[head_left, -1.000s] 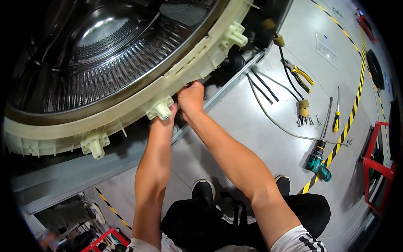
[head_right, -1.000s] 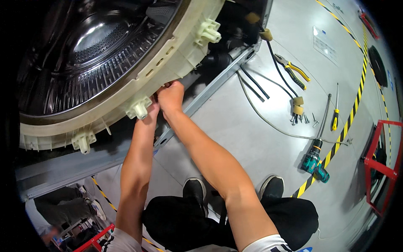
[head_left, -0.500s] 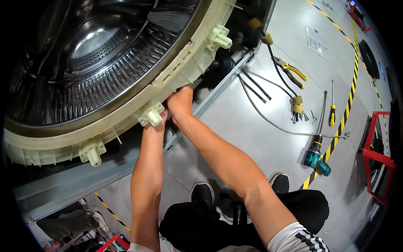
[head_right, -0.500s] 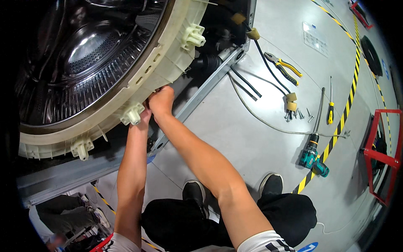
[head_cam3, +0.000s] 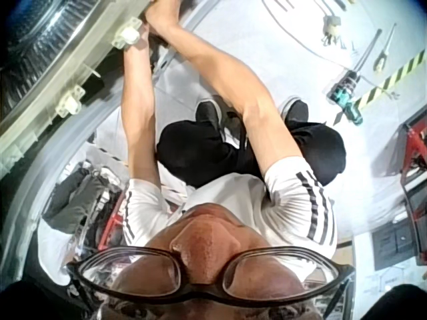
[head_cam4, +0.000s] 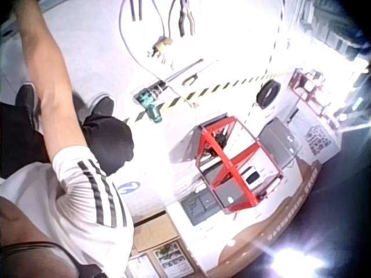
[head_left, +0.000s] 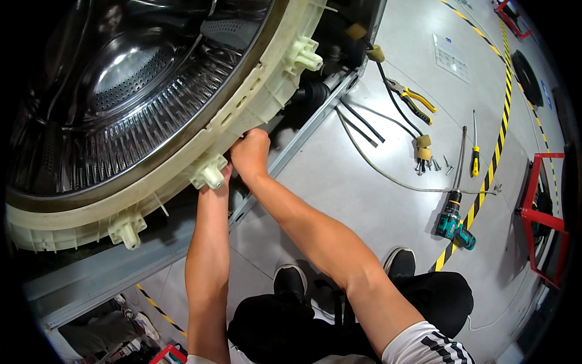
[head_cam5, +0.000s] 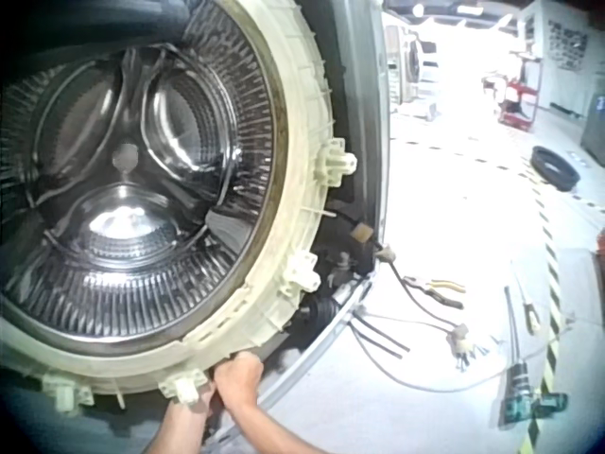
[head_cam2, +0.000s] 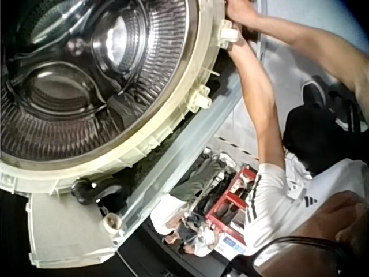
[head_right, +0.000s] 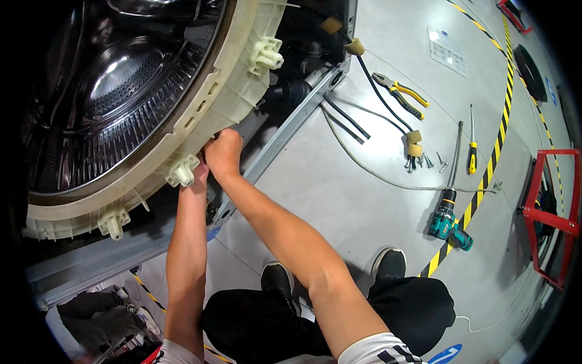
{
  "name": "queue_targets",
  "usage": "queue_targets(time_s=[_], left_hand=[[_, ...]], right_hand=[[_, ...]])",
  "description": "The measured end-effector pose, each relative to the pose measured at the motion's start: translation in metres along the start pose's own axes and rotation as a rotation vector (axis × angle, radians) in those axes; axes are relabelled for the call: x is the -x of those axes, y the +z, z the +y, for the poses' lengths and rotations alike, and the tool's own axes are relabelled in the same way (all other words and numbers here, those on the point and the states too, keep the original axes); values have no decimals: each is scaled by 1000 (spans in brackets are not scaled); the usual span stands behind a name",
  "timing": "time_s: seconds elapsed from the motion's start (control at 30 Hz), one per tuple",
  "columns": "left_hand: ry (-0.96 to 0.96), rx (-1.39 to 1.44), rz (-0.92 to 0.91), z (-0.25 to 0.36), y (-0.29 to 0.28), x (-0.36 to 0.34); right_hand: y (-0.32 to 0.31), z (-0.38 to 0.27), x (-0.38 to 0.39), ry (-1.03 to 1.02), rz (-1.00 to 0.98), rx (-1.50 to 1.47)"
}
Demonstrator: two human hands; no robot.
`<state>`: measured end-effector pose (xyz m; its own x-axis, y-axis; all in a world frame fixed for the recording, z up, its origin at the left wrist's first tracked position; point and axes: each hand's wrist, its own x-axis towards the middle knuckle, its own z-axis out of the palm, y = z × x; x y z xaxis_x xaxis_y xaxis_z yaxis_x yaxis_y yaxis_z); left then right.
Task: The person removes a bolt by hand and then uses a power drill with a long extension to drive a screw into the internal assembly of a washing machine.
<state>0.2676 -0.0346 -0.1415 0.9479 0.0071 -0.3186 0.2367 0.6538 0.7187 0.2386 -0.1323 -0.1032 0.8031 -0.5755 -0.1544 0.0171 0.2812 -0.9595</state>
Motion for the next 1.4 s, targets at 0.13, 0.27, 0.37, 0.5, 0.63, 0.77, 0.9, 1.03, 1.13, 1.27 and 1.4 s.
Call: queue_targets(time_s=[0.13, 0.27, 0.37, 0.5, 0.63, 0.77, 0.9, 1.03, 1.13, 1.27, 1.4], left_hand=[[1, -21, -44, -5, -2, -2], [45, -84, -123, 0, -3, -5], [102, -66, -234, -2, -4, -13], [66, -16, -215, -1, -10, -12], [142, -90, -242, -3, -8, -11], [132, -103, -182, 2, -5, -12], [103, -6, -273, 0, -5, -16], [130, -28, -272, -1, -7, -15], [147, -36, -313, -2, -14, -17], [109, -5, -275, 7, -11, -15], [-159, 369, 15, 11, 2, -14]], right_hand=[[-5, 2, -3, -107, 11, 107], [1, -7, 3, 4, 53, 55], [4, -2, 3, 33, 79, -8], [3, 0, 0, -26, 67, 99], [0, 0, 2, -20, 36, 148], [-1, -8, 3, -17, 7, 171], [0, -6, 1, -27, 65, 68], [1, 0, 0, -52, 66, 100], [0, -2, -3, -53, 23, 147], [-3, -17, 1, -29, -17, 165], [-3, 0, 1, -34, 41, 47]])
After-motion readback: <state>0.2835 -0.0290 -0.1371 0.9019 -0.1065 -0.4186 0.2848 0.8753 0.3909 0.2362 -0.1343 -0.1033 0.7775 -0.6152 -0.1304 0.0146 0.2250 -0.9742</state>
